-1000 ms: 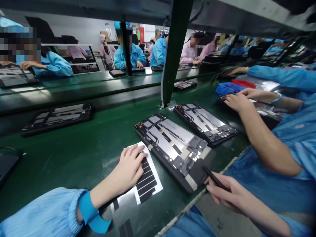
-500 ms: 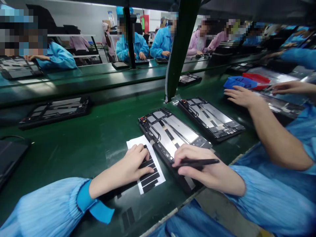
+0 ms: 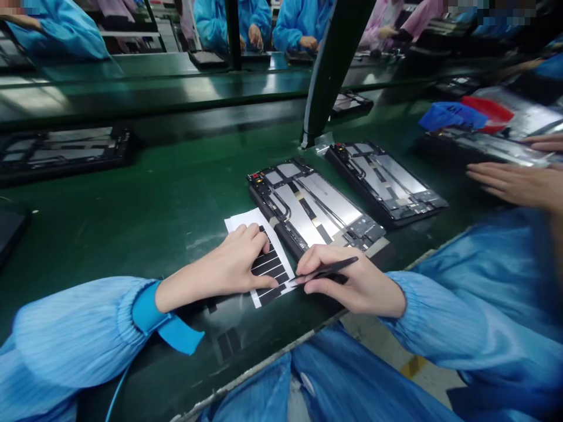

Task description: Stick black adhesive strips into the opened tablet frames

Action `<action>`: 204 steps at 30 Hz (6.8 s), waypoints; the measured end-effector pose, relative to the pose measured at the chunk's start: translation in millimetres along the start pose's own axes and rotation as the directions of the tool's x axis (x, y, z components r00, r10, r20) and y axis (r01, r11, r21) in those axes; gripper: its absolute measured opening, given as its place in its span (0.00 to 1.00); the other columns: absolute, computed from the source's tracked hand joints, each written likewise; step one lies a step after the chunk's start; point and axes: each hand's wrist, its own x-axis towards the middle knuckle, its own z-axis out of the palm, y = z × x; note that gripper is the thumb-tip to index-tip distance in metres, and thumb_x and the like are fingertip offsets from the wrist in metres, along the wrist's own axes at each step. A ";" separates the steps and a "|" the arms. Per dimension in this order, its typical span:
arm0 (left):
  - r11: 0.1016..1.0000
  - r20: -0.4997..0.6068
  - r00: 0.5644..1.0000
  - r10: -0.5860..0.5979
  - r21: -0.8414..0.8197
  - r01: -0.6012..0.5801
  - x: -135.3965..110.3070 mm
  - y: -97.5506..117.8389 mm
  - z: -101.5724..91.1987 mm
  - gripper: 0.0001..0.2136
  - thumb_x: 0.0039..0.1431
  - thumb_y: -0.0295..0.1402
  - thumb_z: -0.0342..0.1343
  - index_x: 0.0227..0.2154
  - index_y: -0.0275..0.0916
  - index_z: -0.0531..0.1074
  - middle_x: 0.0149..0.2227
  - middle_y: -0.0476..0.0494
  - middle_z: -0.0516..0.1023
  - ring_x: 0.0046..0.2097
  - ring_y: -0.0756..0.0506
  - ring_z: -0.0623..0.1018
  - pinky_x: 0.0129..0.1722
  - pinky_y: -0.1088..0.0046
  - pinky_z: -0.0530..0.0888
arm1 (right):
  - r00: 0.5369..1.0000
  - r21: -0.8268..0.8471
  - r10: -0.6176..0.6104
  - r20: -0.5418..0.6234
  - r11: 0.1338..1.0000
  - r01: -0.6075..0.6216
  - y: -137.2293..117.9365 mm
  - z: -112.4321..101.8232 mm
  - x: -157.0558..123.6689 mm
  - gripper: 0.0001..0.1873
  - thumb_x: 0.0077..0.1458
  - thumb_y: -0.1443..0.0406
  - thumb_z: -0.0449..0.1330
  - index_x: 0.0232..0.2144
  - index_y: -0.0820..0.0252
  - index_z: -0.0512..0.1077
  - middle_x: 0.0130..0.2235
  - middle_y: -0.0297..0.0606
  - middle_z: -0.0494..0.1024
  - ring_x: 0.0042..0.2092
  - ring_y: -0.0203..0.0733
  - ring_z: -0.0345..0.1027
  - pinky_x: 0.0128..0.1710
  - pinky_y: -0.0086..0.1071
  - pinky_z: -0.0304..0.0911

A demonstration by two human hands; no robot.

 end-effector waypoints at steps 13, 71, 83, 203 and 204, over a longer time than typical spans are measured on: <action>1.000 -0.018 0.999 -0.029 0.008 0.030 1.6 2.1 1.4 0.18 0.45 0.46 0.56 0.30 0.36 0.62 0.34 0.44 0.62 0.37 0.44 0.63 0.33 0.69 0.63 | 0.999 -0.016 0.029 -0.026 0.999 -0.029 -0.4 12.2 9.3 0.05 0.53 0.66 0.56 0.29 0.64 0.68 0.28 0.37 0.71 0.31 0.35 0.66 0.30 0.27 0.63; 0.935 -0.333 0.923 0.192 -0.225 -0.275 16.4 -15.0 10.7 0.04 0.51 0.25 0.49 0.27 0.37 0.68 0.31 0.47 0.69 0.36 0.48 0.66 0.37 0.72 0.65 | 0.958 -0.286 -0.259 -0.123 0.934 0.216 17.8 8.6 48.8 0.08 0.52 0.70 0.54 0.24 0.60 0.59 0.24 0.31 0.62 0.26 0.31 0.56 0.24 0.25 0.55; 0.932 -0.327 0.924 0.198 -0.229 -0.280 18.1 -16.2 10.7 0.02 0.51 0.25 0.50 0.26 0.36 0.67 0.29 0.47 0.68 0.35 0.49 0.67 0.36 0.73 0.66 | 0.958 -0.305 -0.173 -0.226 0.947 0.099 19.8 9.3 46.2 0.08 0.52 0.67 0.54 0.22 0.60 0.61 0.22 0.32 0.65 0.26 0.33 0.59 0.27 0.27 0.56; 0.982 -0.334 0.932 0.143 0.164 -0.091 7.6 2.3 21.2 0.05 0.56 0.22 0.43 0.30 0.39 0.56 0.54 0.37 0.60 0.48 0.39 0.63 0.43 0.57 0.66 | 0.963 0.171 0.215 -0.161 0.967 -0.187 56.4 -18.5 115.6 0.11 0.58 0.61 0.48 0.26 0.61 0.58 0.12 0.25 0.62 0.14 0.26 0.57 0.14 0.18 0.52; 0.979 -0.333 0.931 0.150 0.180 -0.093 7.9 2.2 21.0 0.05 0.56 0.22 0.43 0.30 0.39 0.56 0.54 0.37 0.60 0.48 0.39 0.64 0.43 0.57 0.66 | 0.960 0.192 0.226 -0.162 0.962 -0.194 56.9 -18.3 115.7 0.11 0.58 0.61 0.48 0.27 0.61 0.58 0.12 0.25 0.62 0.13 0.26 0.56 0.14 0.18 0.52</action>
